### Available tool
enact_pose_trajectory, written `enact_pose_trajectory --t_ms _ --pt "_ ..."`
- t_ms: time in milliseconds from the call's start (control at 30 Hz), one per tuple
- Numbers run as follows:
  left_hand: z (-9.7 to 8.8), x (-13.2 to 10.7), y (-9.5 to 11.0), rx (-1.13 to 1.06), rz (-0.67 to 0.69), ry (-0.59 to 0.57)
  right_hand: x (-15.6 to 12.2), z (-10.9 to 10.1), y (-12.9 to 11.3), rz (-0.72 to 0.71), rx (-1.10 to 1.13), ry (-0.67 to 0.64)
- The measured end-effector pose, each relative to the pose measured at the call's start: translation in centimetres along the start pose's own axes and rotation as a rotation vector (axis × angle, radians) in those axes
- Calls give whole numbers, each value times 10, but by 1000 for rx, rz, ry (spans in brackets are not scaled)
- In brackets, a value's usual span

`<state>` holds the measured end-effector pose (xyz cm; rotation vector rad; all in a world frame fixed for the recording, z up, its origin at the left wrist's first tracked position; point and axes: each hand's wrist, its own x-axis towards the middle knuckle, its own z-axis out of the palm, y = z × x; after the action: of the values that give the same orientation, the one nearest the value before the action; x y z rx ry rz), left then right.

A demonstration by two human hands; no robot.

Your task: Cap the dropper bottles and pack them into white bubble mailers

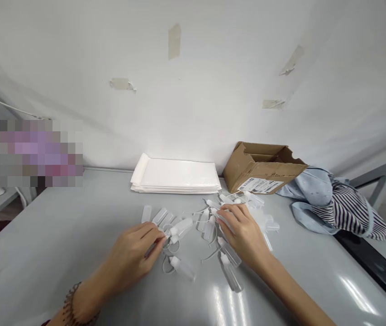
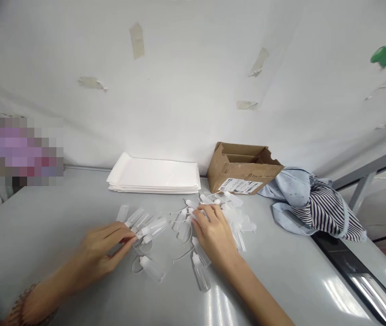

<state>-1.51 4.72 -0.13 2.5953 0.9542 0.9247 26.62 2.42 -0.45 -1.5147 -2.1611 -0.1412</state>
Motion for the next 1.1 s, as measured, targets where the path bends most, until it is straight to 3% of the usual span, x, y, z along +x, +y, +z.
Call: enact_pose_trajectory --t_ms 200,467,667,933,1100 --pt "-8 -2 2 17 -2 -71 -2 4 0 -45 -44 -45" --pt "-4 -1 6 58 37 42 -4 1 0 -10 66 85" --pt "0 2 13 27 41 105 -2 -15 -21 61 210 187" --pt "8 -5 22 11 -9 141 -4 -17 -43 56 562 87" --pt "5 2 23 37 46 177 -3 -18 -45 179 661 7"
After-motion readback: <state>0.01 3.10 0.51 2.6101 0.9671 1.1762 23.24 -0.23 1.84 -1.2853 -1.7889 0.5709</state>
